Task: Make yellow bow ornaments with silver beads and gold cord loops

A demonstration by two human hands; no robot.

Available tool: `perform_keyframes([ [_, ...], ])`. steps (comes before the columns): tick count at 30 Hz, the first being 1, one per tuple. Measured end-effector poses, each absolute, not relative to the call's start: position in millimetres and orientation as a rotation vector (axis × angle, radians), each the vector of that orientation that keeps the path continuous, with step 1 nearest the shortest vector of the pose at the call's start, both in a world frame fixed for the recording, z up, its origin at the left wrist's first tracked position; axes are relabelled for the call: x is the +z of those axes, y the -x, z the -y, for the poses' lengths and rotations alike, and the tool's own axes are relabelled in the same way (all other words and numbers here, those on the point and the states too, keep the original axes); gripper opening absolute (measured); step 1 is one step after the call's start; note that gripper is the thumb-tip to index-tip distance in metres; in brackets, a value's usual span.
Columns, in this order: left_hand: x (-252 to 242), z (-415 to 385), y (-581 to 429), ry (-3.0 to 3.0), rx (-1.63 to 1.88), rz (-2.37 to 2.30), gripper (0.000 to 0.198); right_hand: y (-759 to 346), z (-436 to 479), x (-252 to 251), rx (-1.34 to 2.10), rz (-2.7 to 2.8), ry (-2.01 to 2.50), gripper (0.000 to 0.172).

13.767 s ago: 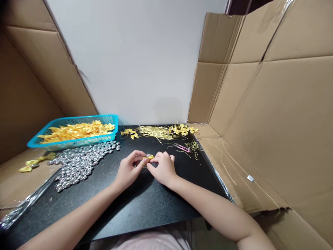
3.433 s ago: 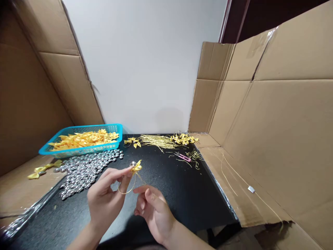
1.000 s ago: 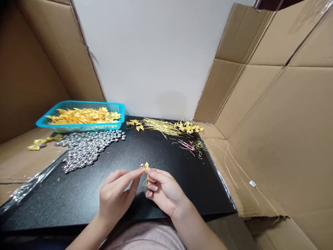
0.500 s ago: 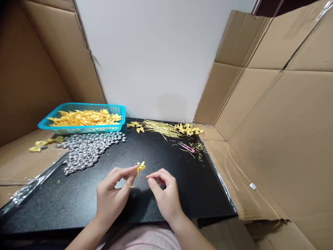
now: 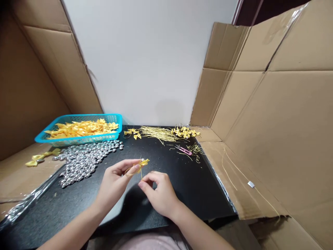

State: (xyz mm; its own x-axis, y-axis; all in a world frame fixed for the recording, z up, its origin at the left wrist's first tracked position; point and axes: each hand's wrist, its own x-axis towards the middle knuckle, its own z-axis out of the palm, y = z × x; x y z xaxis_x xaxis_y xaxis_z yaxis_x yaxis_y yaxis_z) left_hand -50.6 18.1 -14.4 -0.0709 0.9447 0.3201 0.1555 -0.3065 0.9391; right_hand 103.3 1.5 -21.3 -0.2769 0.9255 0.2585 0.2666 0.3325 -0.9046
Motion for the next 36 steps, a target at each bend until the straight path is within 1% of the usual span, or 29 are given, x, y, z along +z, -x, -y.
perform_keyframes([
  [4,-14,-36,46,-1.459,1.37,-1.132,0.023,-124,-25,-21,0.982,1.888,1.105,0.015],
  [6,-16,-43,43,-1.515,1.346,-1.142,0.024,-137,-43,-13,1.043,1.961,1.108,0.008],
  [7,-16,-46,42,-1.555,1.335,-1.157,0.024,-143,-52,-7,1.04,1.879,1.125,0.009],
  [9,-17,-50,40,-1.644,1.314,-1.191,0.024,-151,-67,3,0.97,1.655,1.121,0.018],
  [11,-18,-53,38,-1.716,1.294,-1.198,0.024,-151,-76,8,0.944,1.64,1.06,0.018],
  [16,-25,-57,37,-1.75,1.28,-1.147,0.024,-131,-81,-9,1.11,1.54,0.922,0.015],
  [23,-37,-57,37,-1.557,1.275,-1.062,0.03,-125,-82,-24,1.179,1.429,0.9,0.018],
  [28,-36,-56,36,-1.518,1.282,-1.019,0.024,-126,-84,-26,1.082,1.496,0.945,0.016],
  [36,-35,-58,34,-1.486,1.281,-1.034,0.026,-127,-78,-22,0.868,1.647,0.929,0.011],
])
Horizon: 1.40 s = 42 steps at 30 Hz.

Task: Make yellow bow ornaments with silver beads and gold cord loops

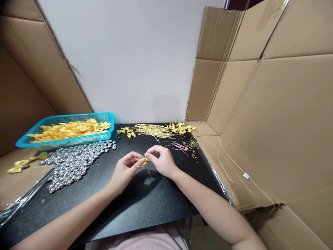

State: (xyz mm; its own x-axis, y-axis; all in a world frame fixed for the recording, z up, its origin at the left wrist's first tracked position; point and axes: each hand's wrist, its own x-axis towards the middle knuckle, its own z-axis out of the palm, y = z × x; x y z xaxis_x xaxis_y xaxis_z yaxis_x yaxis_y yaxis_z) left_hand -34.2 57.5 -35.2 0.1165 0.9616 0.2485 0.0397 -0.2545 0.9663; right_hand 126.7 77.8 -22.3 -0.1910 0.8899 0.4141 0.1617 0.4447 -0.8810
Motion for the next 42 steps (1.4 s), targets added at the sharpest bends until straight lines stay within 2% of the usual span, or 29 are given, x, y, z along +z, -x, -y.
perform_keyframes([
  [4,-39,-60,35,-1.532,1.304,-1.033,0.026,-126,-78,-24,0.834,1.668,0.919,0.012],
  [10,-39,-62,38,-1.596,1.305,-1.012,0.024,-124,-84,-27,1.178,1.394,0.924,0.021],
  [24,-44,-61,36,-1.573,1.263,-0.967,0.021,-122,-79,-25,1.41,1.235,0.829,0.027],
  [30,-45,-63,38,-1.514,1.281,-0.899,0.024,-121,-81,-33,1.566,1.157,0.871,0.038],
  [42,-48,-66,39,-1.449,1.214,-0.852,0.027,-125,-91,-35,1.449,1.005,0.845,0.039],
])
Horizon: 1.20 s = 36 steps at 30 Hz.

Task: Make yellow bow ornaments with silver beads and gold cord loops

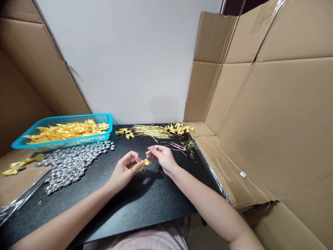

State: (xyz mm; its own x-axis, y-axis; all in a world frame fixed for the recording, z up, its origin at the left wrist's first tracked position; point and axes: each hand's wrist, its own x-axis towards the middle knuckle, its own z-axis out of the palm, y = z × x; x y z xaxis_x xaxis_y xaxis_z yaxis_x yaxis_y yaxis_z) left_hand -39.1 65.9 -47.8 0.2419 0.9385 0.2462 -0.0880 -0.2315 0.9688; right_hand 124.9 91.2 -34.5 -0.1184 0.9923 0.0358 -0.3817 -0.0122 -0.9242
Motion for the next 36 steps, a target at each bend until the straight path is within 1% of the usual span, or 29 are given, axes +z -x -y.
perform_keyframes([
  [7,-42,-59,35,-1.424,1.095,-0.823,0.032,-143,-108,-33,1.316,0.9,0.852,0.044],
  [15,-42,-56,33,-1.402,0.999,-0.767,0.034,-155,-121,-37,1.233,0.833,0.879,0.031],
  [23,-44,-56,32,-1.375,0.961,-0.754,0.034,-160,-128,-40,1.195,0.776,0.917,0.021],
  [36,-46,-54,31,-1.41,0.911,-0.746,0.033,-171,-139,-47,1.128,0.732,0.965,0.018],
])
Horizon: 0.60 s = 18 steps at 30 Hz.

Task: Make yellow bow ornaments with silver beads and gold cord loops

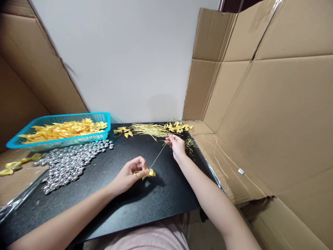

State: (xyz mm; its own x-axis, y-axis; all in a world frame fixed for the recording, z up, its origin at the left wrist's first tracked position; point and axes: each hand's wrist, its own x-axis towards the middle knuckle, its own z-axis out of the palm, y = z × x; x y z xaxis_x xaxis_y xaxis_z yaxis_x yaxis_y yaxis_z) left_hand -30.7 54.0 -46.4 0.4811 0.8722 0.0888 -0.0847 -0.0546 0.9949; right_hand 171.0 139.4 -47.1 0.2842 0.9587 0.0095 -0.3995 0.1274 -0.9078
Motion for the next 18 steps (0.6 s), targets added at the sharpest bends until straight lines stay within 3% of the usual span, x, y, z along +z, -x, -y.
perform_keyframes([
  [18,-48.3,-51.4,30.1,-1.455,0.879,-0.713,0.031,-173.8,-148.1,-55.9,1.186,0.724,0.978,0.02],
])
